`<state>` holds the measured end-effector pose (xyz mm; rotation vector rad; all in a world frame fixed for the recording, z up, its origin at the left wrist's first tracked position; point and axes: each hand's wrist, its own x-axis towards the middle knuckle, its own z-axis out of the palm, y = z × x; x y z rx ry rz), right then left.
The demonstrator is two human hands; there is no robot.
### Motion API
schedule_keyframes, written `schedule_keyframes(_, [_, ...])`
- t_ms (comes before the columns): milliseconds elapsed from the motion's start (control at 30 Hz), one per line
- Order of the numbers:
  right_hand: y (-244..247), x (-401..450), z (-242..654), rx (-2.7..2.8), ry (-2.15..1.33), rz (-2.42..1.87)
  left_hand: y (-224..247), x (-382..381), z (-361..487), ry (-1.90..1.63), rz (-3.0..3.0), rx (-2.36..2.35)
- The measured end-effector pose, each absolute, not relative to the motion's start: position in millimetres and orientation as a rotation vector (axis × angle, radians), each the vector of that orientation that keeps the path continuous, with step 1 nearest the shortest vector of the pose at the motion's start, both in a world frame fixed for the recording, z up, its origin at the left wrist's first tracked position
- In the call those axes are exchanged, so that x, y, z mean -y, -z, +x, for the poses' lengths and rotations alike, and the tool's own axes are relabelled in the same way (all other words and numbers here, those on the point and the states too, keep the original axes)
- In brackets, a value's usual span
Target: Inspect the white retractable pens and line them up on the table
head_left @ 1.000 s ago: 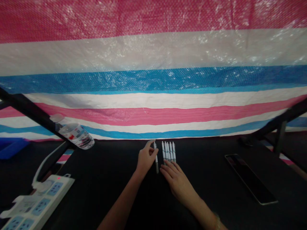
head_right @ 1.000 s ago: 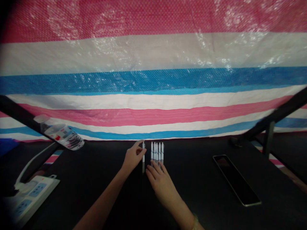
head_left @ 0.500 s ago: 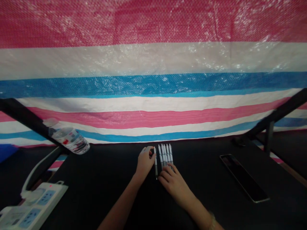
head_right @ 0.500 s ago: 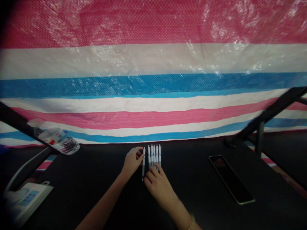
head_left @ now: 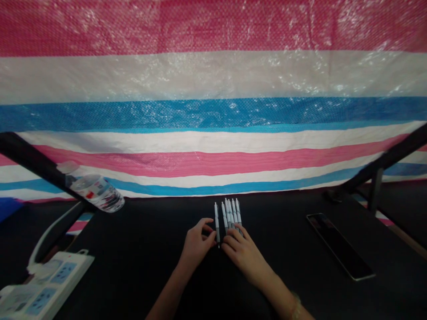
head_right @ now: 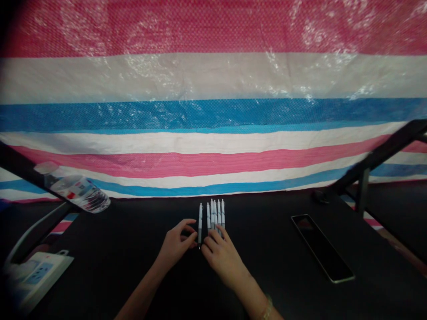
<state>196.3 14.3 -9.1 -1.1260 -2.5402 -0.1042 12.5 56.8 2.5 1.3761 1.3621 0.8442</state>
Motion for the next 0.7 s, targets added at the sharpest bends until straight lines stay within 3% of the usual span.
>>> schedule_keyframes(233, [-8,-11,197,2.442,0.015,-1.044,-3,-55,16,-0.900,1.283,-1.318])
schedule_keyframes(467, [-9,8,200,1.752,-0.094,-1.079,-9,-56,12,-1.016,1.147,-1.315])
schedule_keyframes(700, [-10,25,179,2.039,-0.275,-0.803,-18,-55,11,-0.998,0.660,-0.992])
